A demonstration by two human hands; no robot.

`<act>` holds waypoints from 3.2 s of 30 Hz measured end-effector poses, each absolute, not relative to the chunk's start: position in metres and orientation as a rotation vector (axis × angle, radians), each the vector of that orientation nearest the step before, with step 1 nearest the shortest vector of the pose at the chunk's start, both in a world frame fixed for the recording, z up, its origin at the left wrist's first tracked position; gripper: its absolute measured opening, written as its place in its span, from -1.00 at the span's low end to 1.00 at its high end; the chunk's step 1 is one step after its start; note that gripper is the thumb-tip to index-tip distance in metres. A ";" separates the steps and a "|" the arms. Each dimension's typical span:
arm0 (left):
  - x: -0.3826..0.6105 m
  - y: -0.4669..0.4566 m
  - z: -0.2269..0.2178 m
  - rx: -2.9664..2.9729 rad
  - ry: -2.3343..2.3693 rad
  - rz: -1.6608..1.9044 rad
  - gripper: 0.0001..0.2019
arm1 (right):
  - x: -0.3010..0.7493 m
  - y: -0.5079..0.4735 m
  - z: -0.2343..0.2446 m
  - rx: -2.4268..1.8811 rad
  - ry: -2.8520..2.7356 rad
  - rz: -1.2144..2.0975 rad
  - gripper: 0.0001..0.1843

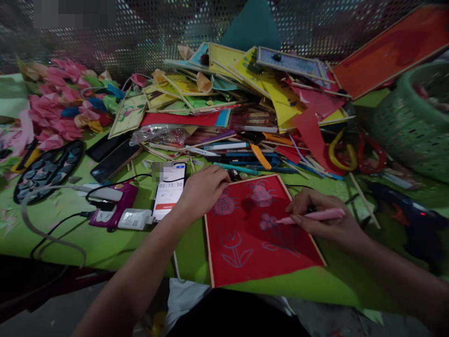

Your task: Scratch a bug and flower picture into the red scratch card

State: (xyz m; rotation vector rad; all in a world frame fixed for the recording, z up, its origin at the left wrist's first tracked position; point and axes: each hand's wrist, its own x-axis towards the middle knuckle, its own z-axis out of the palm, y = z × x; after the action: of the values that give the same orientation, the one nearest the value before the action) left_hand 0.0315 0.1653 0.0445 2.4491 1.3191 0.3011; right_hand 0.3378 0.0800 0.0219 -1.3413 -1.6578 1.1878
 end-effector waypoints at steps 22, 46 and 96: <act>0.031 0.167 0.043 2.442 1.316 0.299 -0.85 | 0.339 0.081 0.020 -1.350 -1.692 1.170 -0.71; 0.031 0.166 0.044 2.441 1.322 0.296 -0.86 | 0.335 0.081 0.023 -1.337 -1.631 1.163 -0.74; 0.030 0.168 0.040 2.468 1.294 0.325 -0.87 | 0.334 0.076 0.027 -1.255 -1.581 1.390 -0.80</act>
State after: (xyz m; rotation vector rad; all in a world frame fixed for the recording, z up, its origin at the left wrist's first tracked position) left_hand 0.0303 0.1676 0.0397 2.4683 1.2936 0.3247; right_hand 0.3344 0.0762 0.0268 -1.2550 -1.5808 1.3903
